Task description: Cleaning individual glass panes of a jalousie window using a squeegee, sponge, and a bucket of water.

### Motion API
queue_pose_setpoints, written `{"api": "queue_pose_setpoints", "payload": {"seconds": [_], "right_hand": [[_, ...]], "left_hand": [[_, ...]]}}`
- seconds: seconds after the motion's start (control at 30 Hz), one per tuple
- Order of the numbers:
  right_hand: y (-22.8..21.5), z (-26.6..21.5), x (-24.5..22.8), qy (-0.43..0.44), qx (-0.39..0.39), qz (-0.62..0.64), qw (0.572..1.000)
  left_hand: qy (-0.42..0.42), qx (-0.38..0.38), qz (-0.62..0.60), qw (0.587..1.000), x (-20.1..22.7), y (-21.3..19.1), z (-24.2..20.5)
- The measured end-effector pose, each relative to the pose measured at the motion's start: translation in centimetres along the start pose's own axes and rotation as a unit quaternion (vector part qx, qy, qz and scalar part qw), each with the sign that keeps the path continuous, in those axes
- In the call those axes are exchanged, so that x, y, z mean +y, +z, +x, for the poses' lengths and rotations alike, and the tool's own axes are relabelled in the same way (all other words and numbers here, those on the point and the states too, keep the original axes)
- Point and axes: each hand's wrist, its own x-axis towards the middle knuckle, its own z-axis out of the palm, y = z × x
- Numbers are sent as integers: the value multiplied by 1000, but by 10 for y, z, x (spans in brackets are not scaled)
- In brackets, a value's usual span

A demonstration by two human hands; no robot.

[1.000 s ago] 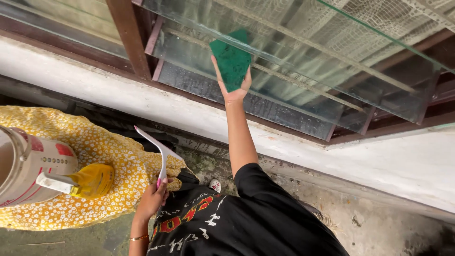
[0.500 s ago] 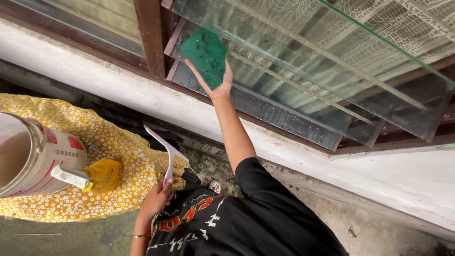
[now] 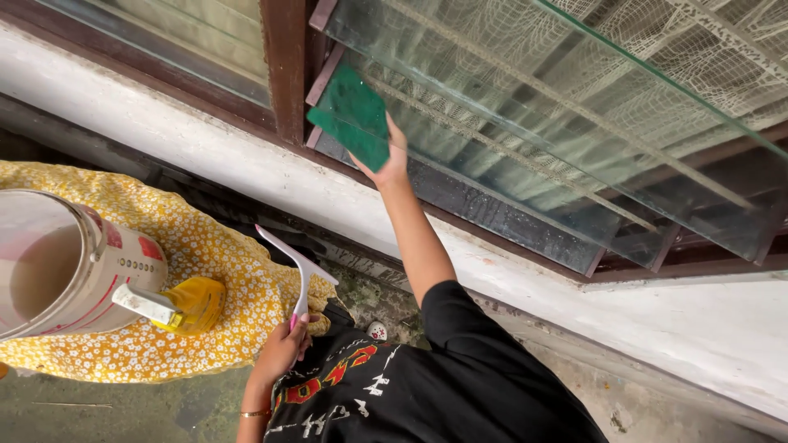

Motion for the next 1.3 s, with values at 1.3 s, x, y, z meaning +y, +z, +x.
{"api": "queue_pose_setpoints", "payload": {"seconds": [1.3], "right_hand": [[4,11,-7,-70,165,-155,971]], "left_hand": [[39,4,-22,999,-10,-3,4]]}}
